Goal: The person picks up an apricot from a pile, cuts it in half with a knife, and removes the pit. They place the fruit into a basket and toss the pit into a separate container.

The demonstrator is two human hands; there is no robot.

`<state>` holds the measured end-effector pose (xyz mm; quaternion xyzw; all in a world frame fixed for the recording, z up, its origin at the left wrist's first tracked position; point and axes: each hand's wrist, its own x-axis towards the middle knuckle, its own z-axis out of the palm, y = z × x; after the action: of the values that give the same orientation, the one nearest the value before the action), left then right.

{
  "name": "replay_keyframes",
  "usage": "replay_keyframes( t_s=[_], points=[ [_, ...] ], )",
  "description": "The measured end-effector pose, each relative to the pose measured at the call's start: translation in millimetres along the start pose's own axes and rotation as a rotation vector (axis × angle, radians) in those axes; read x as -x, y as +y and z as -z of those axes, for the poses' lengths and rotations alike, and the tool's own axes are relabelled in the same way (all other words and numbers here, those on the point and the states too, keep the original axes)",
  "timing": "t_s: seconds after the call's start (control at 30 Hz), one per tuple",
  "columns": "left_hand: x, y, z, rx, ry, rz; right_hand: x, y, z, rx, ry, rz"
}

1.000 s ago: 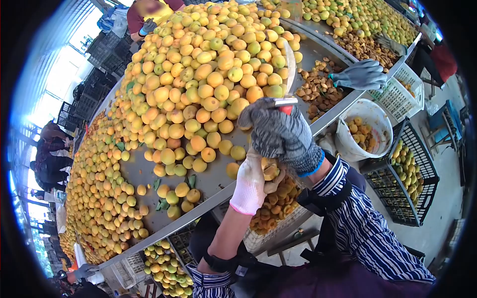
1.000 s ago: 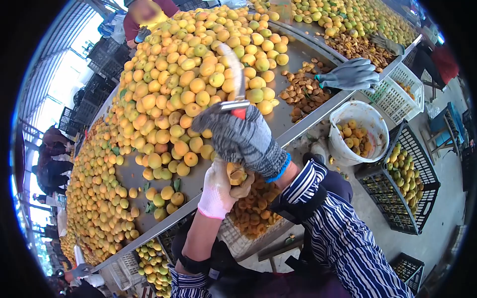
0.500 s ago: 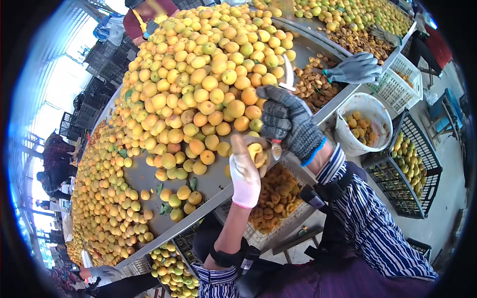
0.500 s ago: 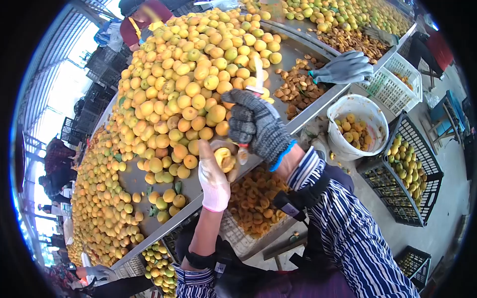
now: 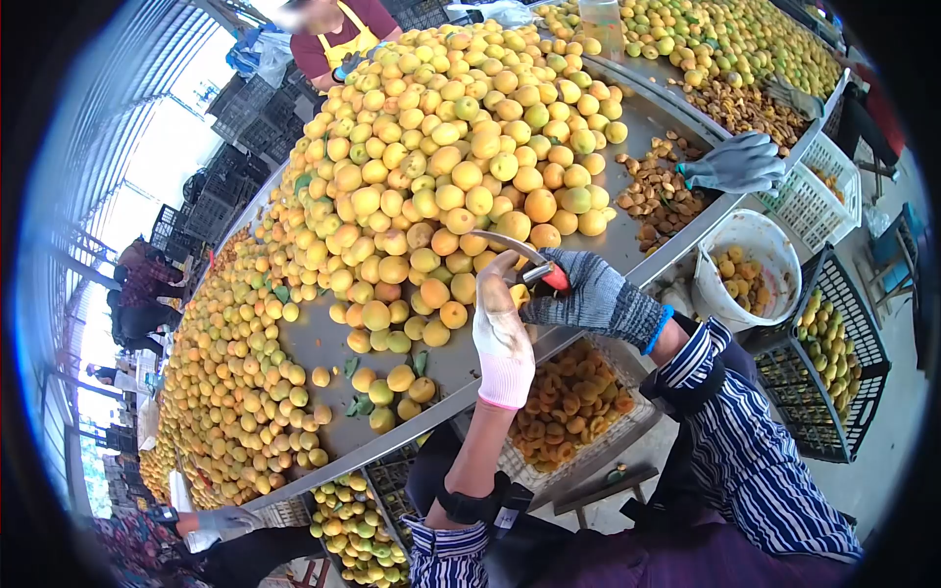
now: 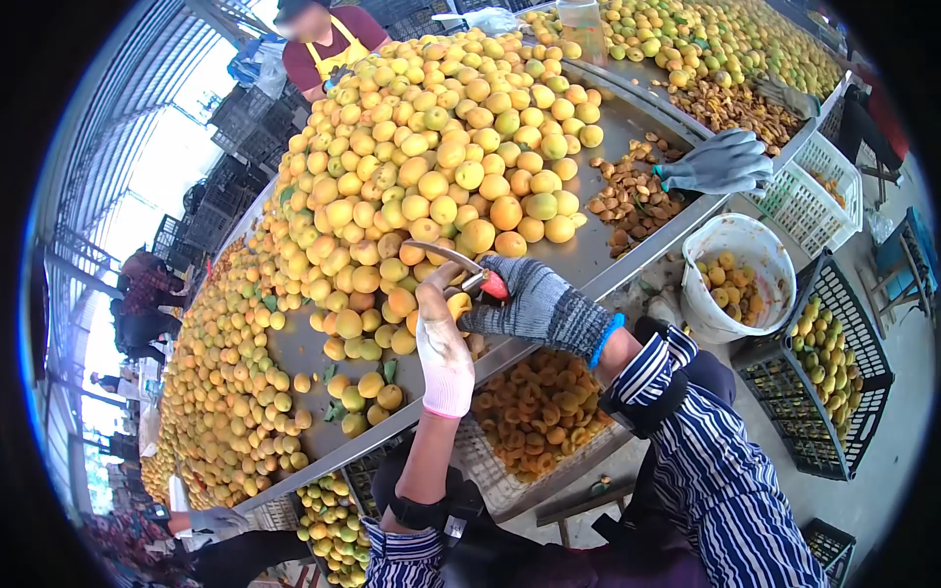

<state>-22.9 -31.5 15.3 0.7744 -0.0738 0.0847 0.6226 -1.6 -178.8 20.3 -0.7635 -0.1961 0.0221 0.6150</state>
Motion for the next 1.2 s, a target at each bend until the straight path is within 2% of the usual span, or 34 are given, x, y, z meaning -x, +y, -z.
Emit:
replay_keyframes(
  t_s=[0.1,0.17,0.23,0.3,0.37,0.43,0.47,0.5,0.57,0.63,0.7,0.77,0.8,0.9,0.97,1.03,1.1,1.13,1.17,1.2],
  points=[
    [0,-6,2,-0.029,0.029,0.039,3,-4,1,-0.02,-0.062,-0.085],
    [2,6,6,0.12,-0.073,0.153,4,2,4,-0.076,-0.09,-0.001],
    [1,8,7,0.233,-0.013,0.204,5,4,4,-0.133,-0.082,-0.002],
    [3,11,16,0.464,-0.141,0.366,7,8,4,-0.322,-0.074,-0.051],
    [3,13,19,0.413,-0.164,0.336,7,4,8,-0.305,-0.079,-0.098],
    [3,8,22,0.635,-0.246,0.469,10,-10,12,-0.304,-0.124,-0.335],
    [5,10,22,0.562,-0.212,0.477,11,-6,7,-0.272,-0.076,-0.242],
    [6,6,18,0.564,-0.196,0.476,14,-5,3,-0.272,-0.091,-0.241],
    [11,-11,9,0.382,-0.082,0.334,12,0,-8,0.05,0.004,-0.159],
    [-1,-64,1,-0.418,0.19,-0.704,11,13,-13,0.167,0.002,-0.156],
    [9,-17,5,-0.261,0.028,-0.122,8,40,-15,0.251,0.04,0.085],
    [10,2,6,-0.334,0.031,0.008,9,54,-20,-0.266,0.15,0.042],
    [12,6,8,-0.34,0.021,-0.001,7,67,-7,-0.273,0.127,0.045],
    [24,22,15,-0.302,-0.003,-0.004,-8,109,66,0.258,0.458,0.092],
    [34,22,17,-0.407,-0.298,-0.087,-18,93,111,0.502,0.56,0.151],
    [49,14,12,-0.525,-0.543,-0.069,-21,113,168,0.95,0.736,0.085],
    [69,-2,5,-0.687,-0.669,-0.077,-21,89,182,1.008,0.915,-0.247],
    [76,-9,4,-0.682,-0.664,-0.067,-21,79,184,0.776,0.982,-0.391],
    [81,-14,3,-0.768,-0.733,-0.026,-18,81,176,0.141,0.968,-0.135],
    [84,-20,4,-0.855,-0.801,0.013,-15,45,152,-0.05,0.907,-0.174]
  ],
)
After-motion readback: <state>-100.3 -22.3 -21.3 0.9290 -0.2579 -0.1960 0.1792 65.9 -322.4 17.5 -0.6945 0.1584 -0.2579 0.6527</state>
